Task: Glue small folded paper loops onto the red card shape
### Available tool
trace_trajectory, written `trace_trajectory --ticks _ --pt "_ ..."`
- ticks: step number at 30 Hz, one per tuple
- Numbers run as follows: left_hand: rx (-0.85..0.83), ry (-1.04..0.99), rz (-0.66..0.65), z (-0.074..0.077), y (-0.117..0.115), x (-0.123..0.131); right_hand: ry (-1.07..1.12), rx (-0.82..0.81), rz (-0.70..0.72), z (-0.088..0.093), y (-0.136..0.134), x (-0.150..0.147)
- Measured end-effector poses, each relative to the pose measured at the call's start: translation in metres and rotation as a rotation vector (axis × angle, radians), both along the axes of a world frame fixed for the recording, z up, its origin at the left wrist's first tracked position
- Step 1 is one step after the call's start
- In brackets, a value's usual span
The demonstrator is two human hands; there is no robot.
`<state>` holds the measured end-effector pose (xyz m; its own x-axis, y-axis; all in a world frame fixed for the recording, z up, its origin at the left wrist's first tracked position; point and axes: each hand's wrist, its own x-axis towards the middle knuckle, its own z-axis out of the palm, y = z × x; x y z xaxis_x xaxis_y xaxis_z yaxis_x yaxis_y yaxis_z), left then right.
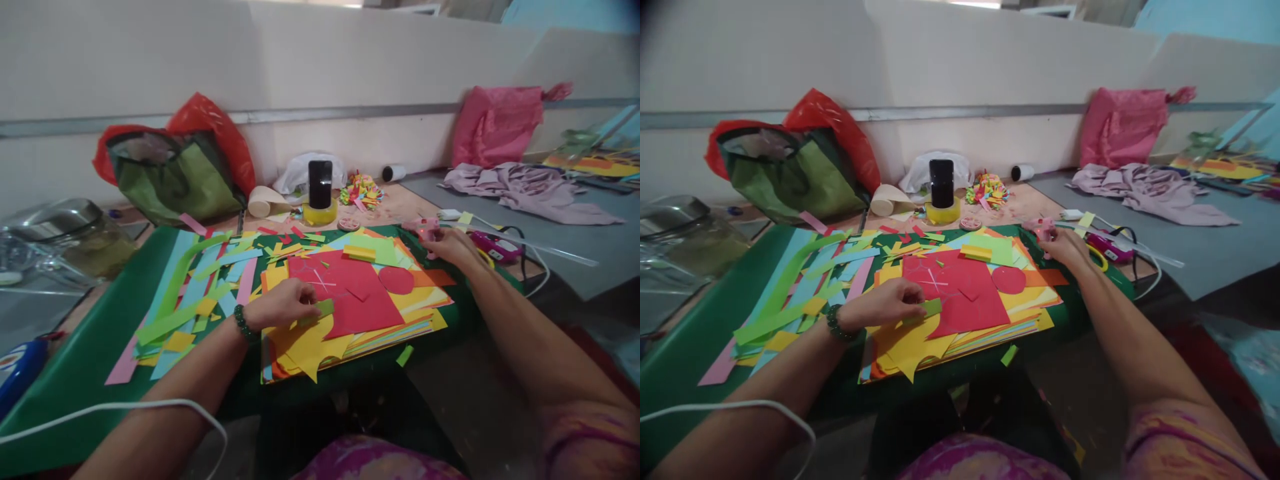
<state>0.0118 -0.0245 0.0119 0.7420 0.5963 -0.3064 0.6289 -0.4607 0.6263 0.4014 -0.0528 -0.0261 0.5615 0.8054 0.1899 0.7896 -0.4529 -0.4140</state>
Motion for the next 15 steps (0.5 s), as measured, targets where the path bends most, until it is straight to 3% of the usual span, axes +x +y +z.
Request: trace_trajectory --ticks 2,6,8,11,15 --pt "0.018 0.036 -0.012 -0.002 0.001 0.0 0.048 -0.005 -0.044 0.012 -0.003 -0.003" --pt "0.073 0.098 -0.009 -0.005 0.002 0.0 0.142 0.269 -0.074 0.038 -0.025 -0.014" --pt "0.079 0.127 -0.015 -0.005 0.003 0.001 0.286 0.363 -0.022 0.046 -0.04 -0.026" --pt "0.063 0.183 -0.007 -0.005 0.004 0.001 0.529 0.388 0.199 0.052 -0.061 -0.056" --pt "0.045 0.204 -0.005 -0.004 0.006 0.001 0.602 0.079 0.629 0.059 -0.078 -0.109"
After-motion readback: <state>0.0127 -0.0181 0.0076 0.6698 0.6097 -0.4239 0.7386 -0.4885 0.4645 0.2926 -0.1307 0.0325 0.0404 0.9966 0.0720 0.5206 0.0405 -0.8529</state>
